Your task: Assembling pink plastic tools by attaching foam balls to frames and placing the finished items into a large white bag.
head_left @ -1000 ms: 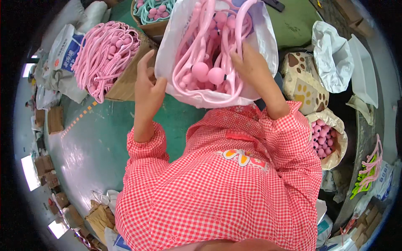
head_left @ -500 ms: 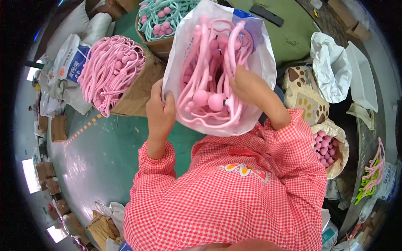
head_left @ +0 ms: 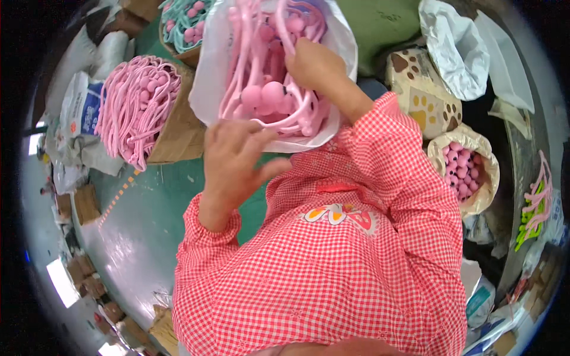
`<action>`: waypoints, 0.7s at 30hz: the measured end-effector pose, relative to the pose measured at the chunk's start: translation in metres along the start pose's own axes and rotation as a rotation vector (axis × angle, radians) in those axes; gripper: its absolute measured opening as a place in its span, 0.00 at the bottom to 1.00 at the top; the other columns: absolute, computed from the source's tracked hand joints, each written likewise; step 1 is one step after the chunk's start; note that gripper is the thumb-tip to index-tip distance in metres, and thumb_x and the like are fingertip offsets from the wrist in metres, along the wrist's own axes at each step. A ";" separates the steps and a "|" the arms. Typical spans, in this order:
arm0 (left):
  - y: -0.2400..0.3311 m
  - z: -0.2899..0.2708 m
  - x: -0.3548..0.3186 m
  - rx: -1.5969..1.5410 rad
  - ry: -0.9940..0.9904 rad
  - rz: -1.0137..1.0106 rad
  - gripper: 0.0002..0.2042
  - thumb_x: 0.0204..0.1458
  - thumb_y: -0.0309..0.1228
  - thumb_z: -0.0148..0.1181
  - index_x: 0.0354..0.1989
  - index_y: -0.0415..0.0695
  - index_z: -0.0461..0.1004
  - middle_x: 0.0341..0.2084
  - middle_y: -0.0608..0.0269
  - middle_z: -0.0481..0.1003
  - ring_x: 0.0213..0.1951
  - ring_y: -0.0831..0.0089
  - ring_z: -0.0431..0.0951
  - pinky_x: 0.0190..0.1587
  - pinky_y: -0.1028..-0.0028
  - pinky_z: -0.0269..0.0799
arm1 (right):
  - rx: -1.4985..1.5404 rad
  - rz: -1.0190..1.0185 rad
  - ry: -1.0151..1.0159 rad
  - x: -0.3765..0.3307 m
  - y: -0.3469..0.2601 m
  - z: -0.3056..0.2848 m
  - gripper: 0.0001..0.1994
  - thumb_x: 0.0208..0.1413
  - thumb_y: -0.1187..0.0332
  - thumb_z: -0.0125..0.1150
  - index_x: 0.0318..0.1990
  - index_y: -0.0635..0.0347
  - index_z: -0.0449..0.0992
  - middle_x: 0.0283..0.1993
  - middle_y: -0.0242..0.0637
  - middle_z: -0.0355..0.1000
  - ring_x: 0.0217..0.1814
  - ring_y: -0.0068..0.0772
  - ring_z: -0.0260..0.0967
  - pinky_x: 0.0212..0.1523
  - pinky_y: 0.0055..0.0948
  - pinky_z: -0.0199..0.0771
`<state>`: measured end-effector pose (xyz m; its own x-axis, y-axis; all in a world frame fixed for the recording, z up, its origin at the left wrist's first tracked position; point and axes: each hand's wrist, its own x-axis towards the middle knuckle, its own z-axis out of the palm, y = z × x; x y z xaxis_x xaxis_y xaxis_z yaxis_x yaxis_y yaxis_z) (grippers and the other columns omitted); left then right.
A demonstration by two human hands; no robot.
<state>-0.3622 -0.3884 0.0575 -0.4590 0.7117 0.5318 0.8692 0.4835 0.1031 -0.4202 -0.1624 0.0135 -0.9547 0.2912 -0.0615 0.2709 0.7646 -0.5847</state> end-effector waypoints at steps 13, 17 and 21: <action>0.007 0.019 0.001 -0.073 -0.185 0.246 0.07 0.43 0.28 0.67 0.31 0.44 0.76 0.24 0.63 0.71 0.30 0.65 0.72 0.37 0.65 0.65 | -0.126 -0.421 0.837 -0.077 0.008 -0.042 0.09 0.50 0.64 0.56 0.34 0.58 0.77 0.27 0.38 0.76 0.28 0.46 0.76 0.25 0.45 0.74; 0.009 0.026 0.006 0.035 -0.209 0.217 0.06 0.50 0.25 0.62 0.36 0.41 0.76 0.27 0.59 0.73 0.32 0.60 0.73 0.42 0.63 0.67 | 0.093 -0.201 0.852 -0.131 0.076 -0.079 0.08 0.51 0.62 0.59 0.33 0.56 0.76 0.24 0.39 0.73 0.26 0.47 0.73 0.25 0.42 0.72; 0.004 0.047 -0.008 -0.075 0.244 0.028 0.05 0.55 0.25 0.57 0.37 0.37 0.75 0.32 0.56 0.78 0.33 0.63 0.76 0.43 0.65 0.71 | 0.129 0.094 0.918 -0.195 0.161 -0.128 0.13 0.52 0.59 0.60 0.31 0.60 0.77 0.24 0.44 0.74 0.25 0.44 0.74 0.27 0.40 0.72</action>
<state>-0.3630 -0.3683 0.0141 -0.3847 0.5758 0.7215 0.8962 0.4200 0.1427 -0.1742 -0.0226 0.0343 -0.4434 0.7312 0.5184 0.2739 0.6613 -0.6984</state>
